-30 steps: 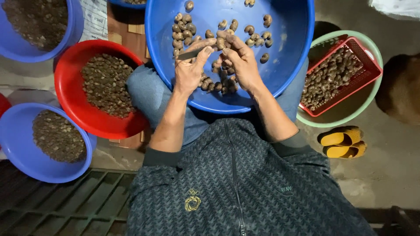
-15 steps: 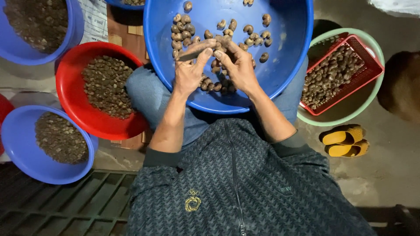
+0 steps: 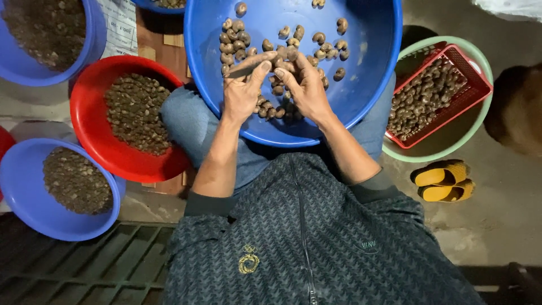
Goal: A person sits on the floor and manually sorts nuts into different colored bowls, using a small knife to assist in processing each nut.
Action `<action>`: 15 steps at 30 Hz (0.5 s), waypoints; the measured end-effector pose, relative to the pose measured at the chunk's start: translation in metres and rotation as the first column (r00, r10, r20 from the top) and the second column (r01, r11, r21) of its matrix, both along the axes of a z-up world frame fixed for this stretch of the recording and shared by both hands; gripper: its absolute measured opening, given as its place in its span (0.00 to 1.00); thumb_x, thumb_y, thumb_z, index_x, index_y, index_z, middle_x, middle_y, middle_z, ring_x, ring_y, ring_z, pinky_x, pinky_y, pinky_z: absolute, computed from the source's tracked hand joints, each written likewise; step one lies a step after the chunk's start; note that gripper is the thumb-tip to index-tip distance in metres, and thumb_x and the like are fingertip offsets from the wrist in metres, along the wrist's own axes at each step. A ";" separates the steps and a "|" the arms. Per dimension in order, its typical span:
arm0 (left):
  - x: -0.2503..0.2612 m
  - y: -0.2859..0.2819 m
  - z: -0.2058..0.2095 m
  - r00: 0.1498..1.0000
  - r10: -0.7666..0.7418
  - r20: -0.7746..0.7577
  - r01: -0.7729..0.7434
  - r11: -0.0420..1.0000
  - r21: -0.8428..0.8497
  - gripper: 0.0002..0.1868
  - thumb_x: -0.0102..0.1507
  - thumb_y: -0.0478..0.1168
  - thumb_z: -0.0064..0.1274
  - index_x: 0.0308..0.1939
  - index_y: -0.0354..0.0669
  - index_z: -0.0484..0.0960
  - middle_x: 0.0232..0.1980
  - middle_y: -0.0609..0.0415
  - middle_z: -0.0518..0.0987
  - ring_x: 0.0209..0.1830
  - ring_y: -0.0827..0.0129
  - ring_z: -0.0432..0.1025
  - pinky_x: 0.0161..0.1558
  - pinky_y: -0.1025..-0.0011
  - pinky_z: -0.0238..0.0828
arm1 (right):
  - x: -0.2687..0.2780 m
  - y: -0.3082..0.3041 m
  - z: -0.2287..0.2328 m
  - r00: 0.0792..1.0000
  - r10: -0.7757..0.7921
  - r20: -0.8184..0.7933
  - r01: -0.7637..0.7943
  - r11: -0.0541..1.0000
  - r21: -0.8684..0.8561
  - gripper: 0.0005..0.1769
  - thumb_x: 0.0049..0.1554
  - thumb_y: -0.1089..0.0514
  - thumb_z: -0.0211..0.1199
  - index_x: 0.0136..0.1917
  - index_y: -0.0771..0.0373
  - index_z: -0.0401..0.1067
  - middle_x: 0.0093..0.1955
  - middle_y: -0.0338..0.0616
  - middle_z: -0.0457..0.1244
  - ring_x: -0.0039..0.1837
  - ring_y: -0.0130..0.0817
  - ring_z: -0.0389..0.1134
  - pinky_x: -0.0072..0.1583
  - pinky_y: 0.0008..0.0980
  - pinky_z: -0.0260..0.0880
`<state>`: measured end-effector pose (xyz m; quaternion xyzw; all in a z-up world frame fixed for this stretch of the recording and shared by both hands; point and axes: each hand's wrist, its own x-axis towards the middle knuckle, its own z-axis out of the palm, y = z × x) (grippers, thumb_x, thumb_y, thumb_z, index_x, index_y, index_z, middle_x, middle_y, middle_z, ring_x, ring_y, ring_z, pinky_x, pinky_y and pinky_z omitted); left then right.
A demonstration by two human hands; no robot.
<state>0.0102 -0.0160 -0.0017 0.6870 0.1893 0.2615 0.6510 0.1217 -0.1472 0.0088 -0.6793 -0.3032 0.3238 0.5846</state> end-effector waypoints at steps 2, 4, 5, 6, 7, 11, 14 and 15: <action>0.000 0.000 0.002 1.000 -0.021 -0.002 0.021 1.000 -0.021 0.12 0.70 0.38 0.55 0.55 0.38 0.82 0.57 0.47 0.83 0.53 0.63 0.80 0.58 0.70 0.81 | 0.000 -0.001 -0.001 1.000 -0.001 -0.010 0.001 1.000 0.003 0.18 0.67 0.57 0.61 0.66 0.67 0.66 0.44 0.37 0.65 0.39 0.22 0.61 0.43 0.24 0.66; -0.001 -0.001 0.010 0.998 -0.054 -0.036 0.054 0.998 -0.013 0.10 0.69 0.35 0.55 0.53 0.37 0.84 0.58 0.51 0.82 0.55 0.65 0.78 0.59 0.71 0.78 | -0.001 -0.002 -0.002 0.997 0.005 -0.078 -0.003 1.000 0.028 0.14 0.67 0.58 0.60 0.63 0.66 0.65 0.45 0.36 0.63 0.42 0.22 0.59 0.46 0.23 0.64; -0.001 -0.001 0.010 0.998 -0.053 -0.036 0.052 0.999 -0.014 0.10 0.69 0.35 0.55 0.53 0.37 0.84 0.58 0.51 0.82 0.55 0.65 0.78 0.59 0.71 0.78 | -0.002 -0.001 -0.003 0.997 0.007 -0.078 -0.004 1.000 0.028 0.14 0.67 0.58 0.60 0.63 0.66 0.65 0.45 0.36 0.63 0.42 0.22 0.59 0.46 0.23 0.64; -0.002 0.000 0.009 0.999 -0.015 -0.048 0.013 0.999 -0.045 0.10 0.70 0.36 0.55 0.54 0.39 0.85 0.42 0.57 0.78 0.38 0.73 0.68 0.41 0.76 0.65 | -0.002 -0.001 -0.004 0.995 0.007 -0.095 -0.006 1.000 0.018 0.16 0.67 0.58 0.60 0.65 0.67 0.65 0.45 0.36 0.62 0.44 0.22 0.61 0.49 0.24 0.67; -0.003 0.000 0.008 0.998 0.023 -0.062 -0.027 0.997 -0.075 0.10 0.71 0.37 0.55 0.54 0.42 0.85 0.26 0.63 0.74 0.21 0.81 0.57 0.22 0.80 0.51 | -0.003 -0.001 -0.006 0.994 0.008 -0.112 -0.007 1.000 0.009 0.19 0.67 0.58 0.60 0.68 0.68 0.64 0.46 0.35 0.62 0.46 0.23 0.62 0.53 0.25 0.69; -0.001 -0.001 -0.003 1.000 -0.028 0.012 0.029 0.985 -0.169 0.11 0.69 0.35 0.56 0.55 0.38 0.82 0.58 0.49 0.82 0.47 0.68 0.80 0.45 0.75 0.85 | -0.001 -0.001 -0.008 0.982 0.004 -0.188 0.000 1.000 0.018 0.16 0.68 0.55 0.58 0.65 0.65 0.64 0.44 0.34 0.62 0.40 0.18 0.57 0.43 0.20 0.60; -0.001 -0.001 -0.001 0.998 -0.045 0.039 0.053 0.973 -0.224 0.12 0.69 0.35 0.56 0.57 0.37 0.82 0.60 0.45 0.81 0.50 0.62 0.81 0.47 0.73 0.88 | 0.002 -0.001 -0.013 0.914 0.110 -0.390 -0.051 0.986 0.158 0.20 0.69 0.58 0.54 0.70 0.69 0.58 0.62 0.48 0.63 0.54 0.35 0.74 0.55 0.28 0.73; -0.002 -0.001 0.003 0.999 -0.025 0.022 0.028 0.985 -0.172 0.11 0.69 0.35 0.56 0.55 0.38 0.83 0.58 0.48 0.83 0.54 0.63 0.79 0.55 0.71 0.82 | 0.003 0.000 -0.013 0.849 0.118 -0.515 -0.032 0.984 0.173 0.23 0.68 0.55 0.54 0.72 0.69 0.58 0.63 0.51 0.64 0.53 0.36 0.75 0.54 0.28 0.76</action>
